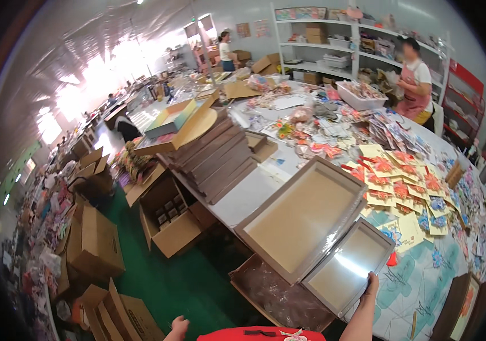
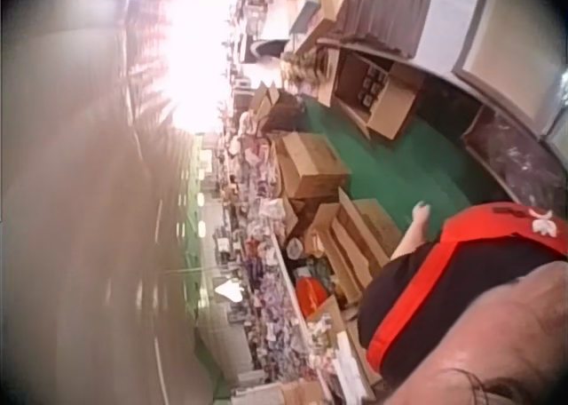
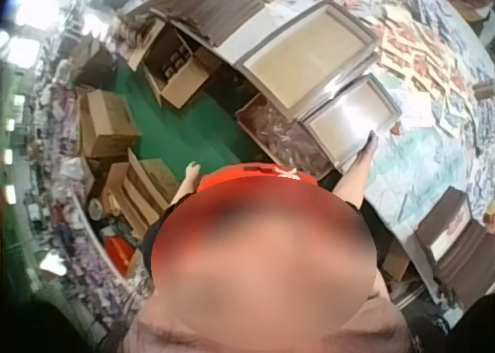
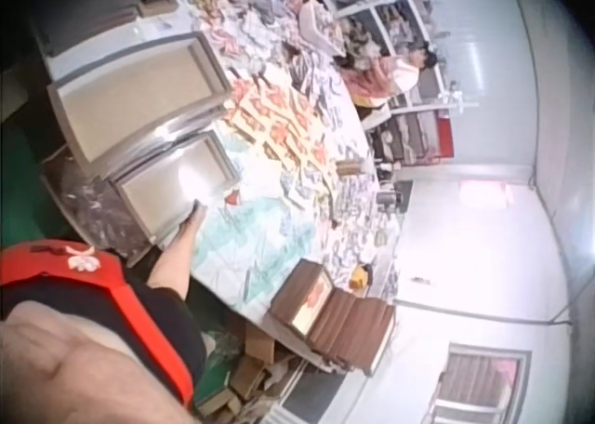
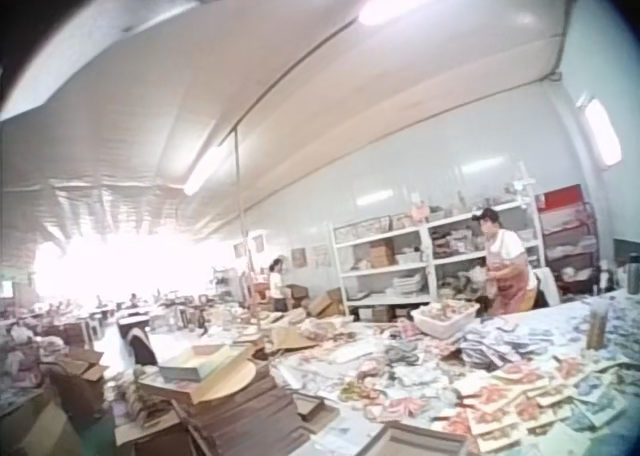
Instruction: The person assembles a decorative frame by placing a colorful paper cutout into a wooden frame and securing it with a backing board. They then retrieve multiple empty wooden frames from a cardboard box and stack them on the table.
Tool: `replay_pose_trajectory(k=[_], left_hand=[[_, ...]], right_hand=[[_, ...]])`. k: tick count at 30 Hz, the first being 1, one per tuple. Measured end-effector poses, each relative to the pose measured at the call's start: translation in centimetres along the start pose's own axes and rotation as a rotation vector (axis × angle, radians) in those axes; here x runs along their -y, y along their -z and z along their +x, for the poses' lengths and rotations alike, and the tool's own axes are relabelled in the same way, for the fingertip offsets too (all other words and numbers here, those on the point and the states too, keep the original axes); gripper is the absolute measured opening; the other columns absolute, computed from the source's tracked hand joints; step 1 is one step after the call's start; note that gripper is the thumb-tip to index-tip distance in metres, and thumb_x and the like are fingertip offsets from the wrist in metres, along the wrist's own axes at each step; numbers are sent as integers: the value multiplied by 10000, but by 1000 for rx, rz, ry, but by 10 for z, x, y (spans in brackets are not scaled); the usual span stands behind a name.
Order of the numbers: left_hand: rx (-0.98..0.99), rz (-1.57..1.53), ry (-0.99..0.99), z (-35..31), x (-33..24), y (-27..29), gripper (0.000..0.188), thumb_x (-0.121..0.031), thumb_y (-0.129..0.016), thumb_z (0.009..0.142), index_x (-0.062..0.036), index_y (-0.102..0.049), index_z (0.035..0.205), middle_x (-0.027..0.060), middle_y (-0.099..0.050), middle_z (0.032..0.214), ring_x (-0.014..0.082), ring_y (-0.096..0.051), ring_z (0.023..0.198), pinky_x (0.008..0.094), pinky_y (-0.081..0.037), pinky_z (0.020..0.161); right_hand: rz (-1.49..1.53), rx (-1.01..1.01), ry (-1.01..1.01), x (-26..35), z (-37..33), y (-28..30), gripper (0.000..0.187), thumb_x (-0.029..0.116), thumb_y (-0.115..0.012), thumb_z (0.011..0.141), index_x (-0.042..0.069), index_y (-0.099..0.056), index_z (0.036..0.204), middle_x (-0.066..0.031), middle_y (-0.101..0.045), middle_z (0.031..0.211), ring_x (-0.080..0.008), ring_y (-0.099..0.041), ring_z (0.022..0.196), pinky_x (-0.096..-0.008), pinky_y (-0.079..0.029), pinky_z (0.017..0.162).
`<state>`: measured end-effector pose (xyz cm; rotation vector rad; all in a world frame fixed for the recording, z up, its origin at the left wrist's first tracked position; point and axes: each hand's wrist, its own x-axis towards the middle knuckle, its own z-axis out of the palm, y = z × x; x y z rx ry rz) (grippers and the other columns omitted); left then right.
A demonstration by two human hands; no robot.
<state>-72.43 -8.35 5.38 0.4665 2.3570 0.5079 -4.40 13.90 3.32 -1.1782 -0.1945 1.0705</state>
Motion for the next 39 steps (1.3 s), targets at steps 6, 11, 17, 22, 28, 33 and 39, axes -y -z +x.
replay_pose_trajectory(k=[6, 11, 17, 22, 28, 33, 39], left_hand=[[72, 87, 321, 16, 113, 61, 365, -202, -580, 752, -13, -608, 1063, 103, -624, 775, 187, -588, 662, 325, -465, 567], [142, -37, 281, 23, 96, 55, 394, -185, -573, 746, -10, -593, 1098, 112, -630, 828, 197, -597, 700, 324, -472, 595], [172, -173, 247, 63, 131, 98, 432, -165, -565, 739, -5, -574, 1139, 122, -638, 891, 209, -607, 746, 322, -480, 629], [190, -232, 271, 118, 161, 162, 465, -149, -558, 733, -1, -558, 1174, 131, -643, 943, 219, -616, 783, 320, -487, 657], [244, -272, 144, 264, 222, 182, 523, -147, -528, 729, -68, -527, 1246, 99, -653, 872, 181, -590, 671, 322, -471, 573], [250, -624, 73, 320, 117, 235, 569, -138, -540, 754, -44, -454, 1309, 78, -614, 922, 124, -519, 646, 285, -419, 543], [132, -783, 207, 389, 127, 308, 556, -120, -546, 766, -47, -448, 1309, 126, -543, 1234, 205, -552, 1049, 326, -454, 857]], right_hand=[[-25, -114, -45, -10, 19, 5, 500, 273, -533, 859, 21, -435, 1279, -104, -498, 1209, -219, -513, 1037, -343, -427, 867], [41, -486, 35, -12, -13, 58, 554, 337, -566, 834, 64, -419, 1294, -94, -456, 1307, -221, -425, 1177, -402, -340, 971], [-472, -491, 6, -139, -132, -19, 473, 271, -570, 821, 40, -477, 1223, -95, -519, 1144, -207, -490, 1000, -364, -389, 836], [-1065, 326, -471, -276, -230, -143, 408, 216, -574, 809, 19, -524, 1163, -95, -572, 1008, -195, -544, 852, -331, -431, 723], [-1383, 841, -475, -338, -281, -253, 334, 150, -578, 795, -5, -582, 1091, -96, -635, 845, -180, -609, 676, -293, -480, 588], [-1274, 737, -361, -366, -315, -403, 324, 108, -566, 800, -13, -574, 1100, -99, -636, 837, -169, -613, 645, -273, -483, 565], [-1695, 1197, -459, -475, -233, -453, 210, 213, -558, 792, 29, -640, 853, -157, -623, 760, -280, -616, 660, -363, -481, 556]])
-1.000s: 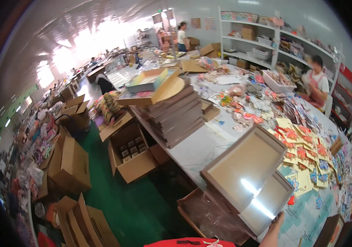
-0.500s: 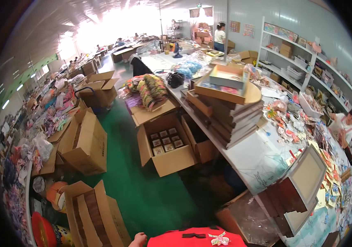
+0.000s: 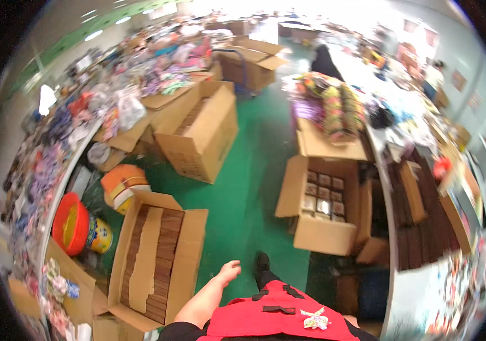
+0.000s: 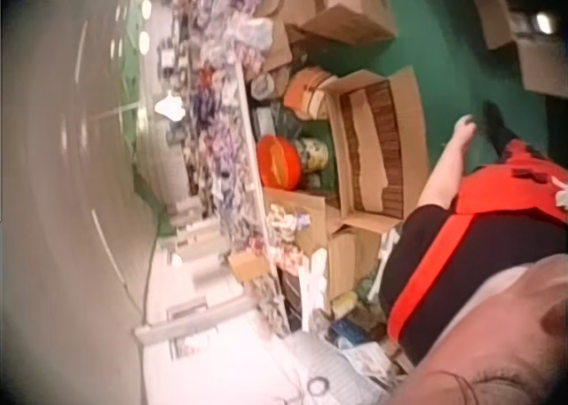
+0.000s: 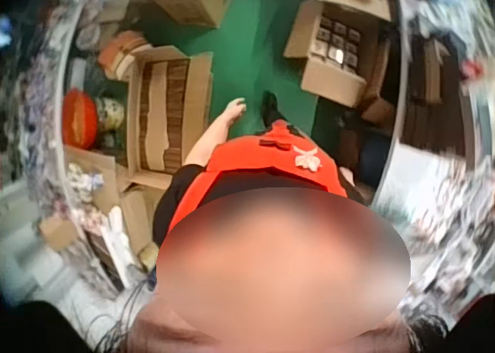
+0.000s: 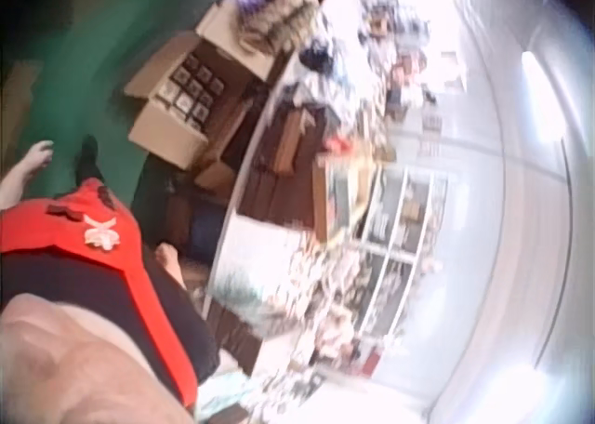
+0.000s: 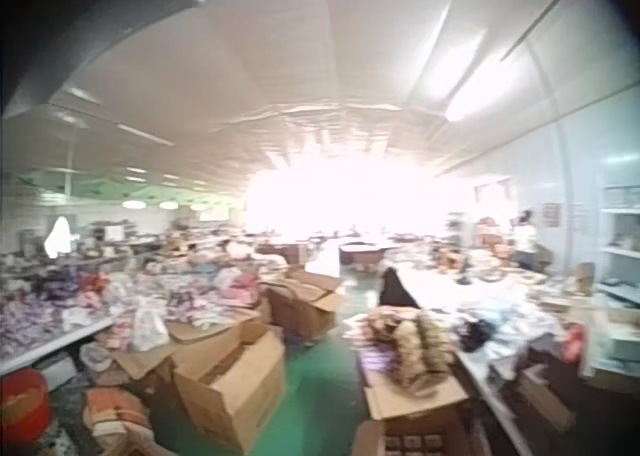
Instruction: The person assembles a decorative frame by placing a colorful paper cutout into a wooden frame and securing it with a backing board. They then retrieve multiple empty wooden frames from a cardboard box and stack them on the table.
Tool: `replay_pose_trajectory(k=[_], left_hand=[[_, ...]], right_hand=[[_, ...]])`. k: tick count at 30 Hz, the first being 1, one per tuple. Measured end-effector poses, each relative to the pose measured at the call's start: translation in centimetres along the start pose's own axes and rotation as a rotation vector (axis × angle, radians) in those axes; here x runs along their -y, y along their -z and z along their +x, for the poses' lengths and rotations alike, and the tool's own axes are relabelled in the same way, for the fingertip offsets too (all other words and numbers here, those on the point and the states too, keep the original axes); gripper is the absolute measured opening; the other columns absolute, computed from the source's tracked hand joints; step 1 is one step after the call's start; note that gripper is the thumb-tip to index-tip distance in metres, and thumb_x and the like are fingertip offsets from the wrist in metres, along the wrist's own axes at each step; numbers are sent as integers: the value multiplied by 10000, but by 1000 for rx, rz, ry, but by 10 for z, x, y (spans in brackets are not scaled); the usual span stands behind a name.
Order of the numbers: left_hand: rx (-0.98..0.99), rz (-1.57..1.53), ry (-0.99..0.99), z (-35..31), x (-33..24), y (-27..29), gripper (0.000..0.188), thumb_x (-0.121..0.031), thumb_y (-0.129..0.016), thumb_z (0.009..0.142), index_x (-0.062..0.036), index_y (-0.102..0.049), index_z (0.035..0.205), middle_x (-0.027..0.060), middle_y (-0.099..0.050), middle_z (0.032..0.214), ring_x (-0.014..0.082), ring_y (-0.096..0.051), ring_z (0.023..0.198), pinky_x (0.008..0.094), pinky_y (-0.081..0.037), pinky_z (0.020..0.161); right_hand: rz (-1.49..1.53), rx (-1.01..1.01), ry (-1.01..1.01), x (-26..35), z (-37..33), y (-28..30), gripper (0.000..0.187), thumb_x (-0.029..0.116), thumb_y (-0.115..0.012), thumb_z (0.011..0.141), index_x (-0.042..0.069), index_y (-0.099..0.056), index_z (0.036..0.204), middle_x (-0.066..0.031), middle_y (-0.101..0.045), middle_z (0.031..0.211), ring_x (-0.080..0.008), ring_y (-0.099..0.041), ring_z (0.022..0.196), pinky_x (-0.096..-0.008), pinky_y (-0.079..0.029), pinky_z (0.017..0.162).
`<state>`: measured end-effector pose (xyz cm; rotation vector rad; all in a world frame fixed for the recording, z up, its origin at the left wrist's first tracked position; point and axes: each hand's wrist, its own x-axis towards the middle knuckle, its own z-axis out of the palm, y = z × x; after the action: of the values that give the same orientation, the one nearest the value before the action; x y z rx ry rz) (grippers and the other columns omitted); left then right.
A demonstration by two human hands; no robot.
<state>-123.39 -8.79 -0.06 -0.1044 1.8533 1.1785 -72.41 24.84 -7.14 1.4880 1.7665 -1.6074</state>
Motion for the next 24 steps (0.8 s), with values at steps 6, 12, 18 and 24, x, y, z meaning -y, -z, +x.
replay_pose_trajectory(k=[6, 12, 18, 24], left_hand=[[-536, 11, 335, 1, 58, 146, 494, -98, -529, 728, -19, -528, 1215, 177, -579, 1164, 292, -549, 1083, 400, -447, 885], [-850, -675, 372, 8, 77, 194, 407, -21, -459, 763, -70, -514, 1163, 96, -583, 811, 169, -584, 685, 326, -435, 487], [-1114, -303, 434, 94, 17, 180, 330, -23, -480, 780, -45, -537, 1104, 88, -582, 805, 168, -572, 664, 310, -459, 510], [-1119, -514, 201, 269, -154, 305, 299, -13, -488, 799, -21, -538, 1093, 72, -566, 813, 153, -557, 688, 288, -496, 555]], right_hand=[[-313, 93, 37, 203, 182, -2, 114, 174, -501, 797, 74, -555, 804, -106, -553, 662, -236, -497, 522, -348, -378, 431], [86, -122, 208, 564, 257, -55, 246, 67, -499, 817, 40, -557, 1054, -71, -602, 775, -145, -576, 580, -258, -423, 461], [54, 4, 389, 706, 370, -133, 222, 58, -527, 826, 18, -584, 1036, -61, -617, 778, -144, -589, 631, -274, -478, 539], [-575, 184, 359, 659, 427, -163, 337, 264, -624, 779, 71, -647, 1054, -110, -673, 876, -223, -648, 771, -340, -510, 687]])
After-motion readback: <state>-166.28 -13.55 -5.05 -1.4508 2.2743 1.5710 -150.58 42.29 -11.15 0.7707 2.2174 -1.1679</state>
